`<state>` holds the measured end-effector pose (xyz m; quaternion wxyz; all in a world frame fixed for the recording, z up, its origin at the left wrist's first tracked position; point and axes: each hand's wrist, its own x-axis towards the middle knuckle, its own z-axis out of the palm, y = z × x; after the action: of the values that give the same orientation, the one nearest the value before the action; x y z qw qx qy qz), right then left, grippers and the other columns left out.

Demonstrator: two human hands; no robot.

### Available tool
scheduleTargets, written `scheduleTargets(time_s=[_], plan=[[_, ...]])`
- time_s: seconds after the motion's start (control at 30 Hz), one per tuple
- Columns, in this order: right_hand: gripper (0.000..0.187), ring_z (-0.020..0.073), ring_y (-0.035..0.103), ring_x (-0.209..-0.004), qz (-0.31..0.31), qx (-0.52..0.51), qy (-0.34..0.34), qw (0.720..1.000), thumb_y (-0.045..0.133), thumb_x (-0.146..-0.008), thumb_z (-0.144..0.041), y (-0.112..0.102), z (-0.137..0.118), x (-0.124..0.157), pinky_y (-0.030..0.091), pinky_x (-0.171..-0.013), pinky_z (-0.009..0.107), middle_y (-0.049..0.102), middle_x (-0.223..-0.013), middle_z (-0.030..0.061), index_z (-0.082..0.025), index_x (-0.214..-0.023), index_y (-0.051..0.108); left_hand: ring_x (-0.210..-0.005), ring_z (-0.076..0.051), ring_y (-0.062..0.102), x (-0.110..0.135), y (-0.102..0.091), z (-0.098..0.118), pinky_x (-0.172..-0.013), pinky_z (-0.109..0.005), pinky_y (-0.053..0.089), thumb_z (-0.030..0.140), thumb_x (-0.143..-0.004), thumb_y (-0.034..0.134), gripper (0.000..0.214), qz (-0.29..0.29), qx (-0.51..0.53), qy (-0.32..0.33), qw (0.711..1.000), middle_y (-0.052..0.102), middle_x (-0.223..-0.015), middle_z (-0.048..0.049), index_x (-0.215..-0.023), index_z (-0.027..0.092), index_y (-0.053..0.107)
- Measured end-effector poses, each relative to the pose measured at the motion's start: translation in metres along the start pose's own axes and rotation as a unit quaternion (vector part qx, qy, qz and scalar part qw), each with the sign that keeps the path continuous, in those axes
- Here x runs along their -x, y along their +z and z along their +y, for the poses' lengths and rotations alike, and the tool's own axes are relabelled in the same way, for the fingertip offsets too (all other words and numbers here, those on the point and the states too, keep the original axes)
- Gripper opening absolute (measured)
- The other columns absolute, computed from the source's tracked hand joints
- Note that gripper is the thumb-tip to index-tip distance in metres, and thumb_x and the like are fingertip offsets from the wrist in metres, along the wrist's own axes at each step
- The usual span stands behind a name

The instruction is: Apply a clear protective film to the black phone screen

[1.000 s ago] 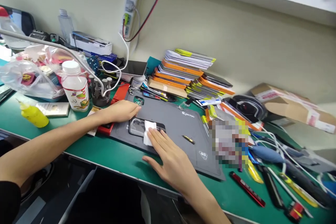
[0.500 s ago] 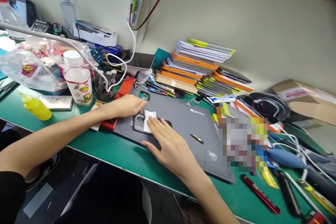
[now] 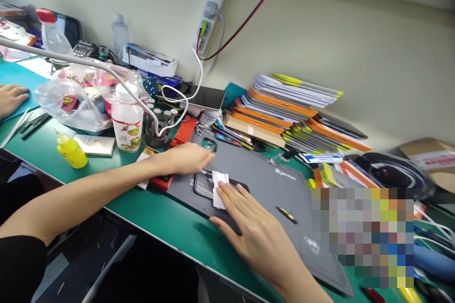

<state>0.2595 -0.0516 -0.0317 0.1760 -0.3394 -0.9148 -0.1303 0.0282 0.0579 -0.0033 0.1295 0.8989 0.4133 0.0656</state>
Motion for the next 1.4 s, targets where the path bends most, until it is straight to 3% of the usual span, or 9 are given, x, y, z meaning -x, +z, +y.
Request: scheduleTargets(time_s=[0.17, 0.33, 0.57, 0.73, 0.9, 1.0, 1.2, 1.4], plan=[[0.044, 0.0280, 0.059, -0.141, -0.002, -0.054, 0.035, 0.998, 0.049, -0.109, -0.031, -0.002, 0.011, 0.027, 0.053, -0.118, 0.050, 0.062, -0.152, 0.0064, -0.019, -0.150, 0.058, -0.094, -0.029, 0.074, 0.002, -0.005, 0.005, -0.083, -0.038, 0.053, 0.035, -0.111, 0.025, 0.051, -0.008, 0.015, -0.018, 1.000, 0.078, -0.105, -0.0141, -0.101, 0.016, 0.071], [0.060, 0.0291, 0.051, -0.149, -0.001, -0.029, 0.050, 0.998, 0.052, -0.109, -0.030, -0.012, -0.003, 0.047, 0.049, -0.121, 0.050, 0.057, -0.157, 0.0128, -0.016, -0.165, 0.037, -0.084, -0.026, 0.072, 0.001, -0.010, 0.007, -0.084, -0.039, 0.052, 0.037, -0.111, 0.026, 0.055, -0.021, 0.066, -0.036, 0.997, 0.076, -0.090, -0.0122, -0.093, 0.015, 0.073], [0.080, 0.0344, 0.057, -0.143, 0.012, 0.001, 0.010, 1.000, 0.058, -0.106, -0.043, 0.004, -0.024, 0.005, 0.052, -0.117, 0.055, 0.058, -0.154, 0.0219, -0.007, -0.168, 0.022, -0.090, -0.022, 0.071, -0.002, -0.003, 0.000, -0.091, -0.035, 0.050, 0.033, -0.111, 0.031, 0.052, -0.002, 0.126, -0.028, 0.992, 0.079, -0.093, -0.0078, -0.082, 0.017, 0.071], [0.074, 0.0385, 0.053, -0.146, -0.027, -0.025, 0.022, 0.999, 0.046, -0.108, -0.055, 0.023, -0.011, -0.022, 0.048, -0.120, 0.059, 0.051, -0.158, 0.0252, -0.004, -0.162, 0.040, -0.091, -0.023, 0.071, 0.001, -0.005, -0.001, -0.092, -0.034, 0.049, 0.034, -0.109, 0.035, 0.047, 0.001, 0.143, -0.045, 0.989, 0.079, -0.094, -0.0083, -0.081, 0.018, 0.070], [0.079, 0.0387, 0.051, -0.148, -0.053, -0.057, 0.042, 0.996, 0.041, -0.107, -0.062, 0.027, -0.011, -0.036, 0.046, -0.121, 0.060, 0.049, -0.158, 0.0264, -0.003, -0.159, 0.044, -0.111, -0.024, 0.068, 0.003, -0.005, -0.004, -0.100, -0.032, 0.047, 0.033, -0.110, 0.031, 0.044, 0.041, 0.149, -0.051, 0.987, 0.076, -0.114, -0.0109, -0.104, 0.016, 0.071], [0.083, 0.0377, 0.049, -0.149, -0.031, -0.042, 0.036, 0.998, 0.046, -0.105, -0.064, 0.020, -0.023, -0.025, 0.048, -0.120, 0.056, 0.048, -0.160, 0.0251, -0.003, -0.161, 0.040, -0.106, -0.021, 0.069, 0.005, -0.007, -0.006, -0.095, -0.029, 0.049, 0.036, -0.111, 0.024, 0.050, 0.058, 0.179, -0.056, 0.980, 0.076, -0.109, -0.0074, -0.116, 0.017, 0.070], [0.081, 0.0350, 0.050, -0.149, -0.023, -0.039, 0.021, 0.999, 0.054, -0.104, -0.060, 0.010, -0.032, 0.007, 0.053, -0.118, 0.054, 0.046, -0.163, 0.0182, -0.010, -0.165, 0.036, -0.094, -0.018, 0.070, 0.009, -0.009, -0.010, -0.085, -0.026, 0.050, 0.038, -0.110, 0.025, 0.053, 0.057, 0.220, -0.063, 0.972, 0.074, -0.092, -0.0033, -0.113, 0.019, 0.074], [0.082, 0.0357, 0.047, -0.150, -0.078, -0.058, 0.068, 0.993, 0.043, -0.105, -0.066, 0.021, -0.030, -0.037, 0.046, -0.123, 0.055, 0.046, -0.160, 0.0245, -0.001, -0.156, 0.049, -0.091, -0.019, 0.071, 0.007, -0.008, -0.010, -0.085, -0.026, 0.050, 0.038, -0.108, 0.028, 0.051, 0.042, 0.215, -0.060, 0.974, 0.077, -0.089, -0.0037, -0.109, 0.018, 0.075]])
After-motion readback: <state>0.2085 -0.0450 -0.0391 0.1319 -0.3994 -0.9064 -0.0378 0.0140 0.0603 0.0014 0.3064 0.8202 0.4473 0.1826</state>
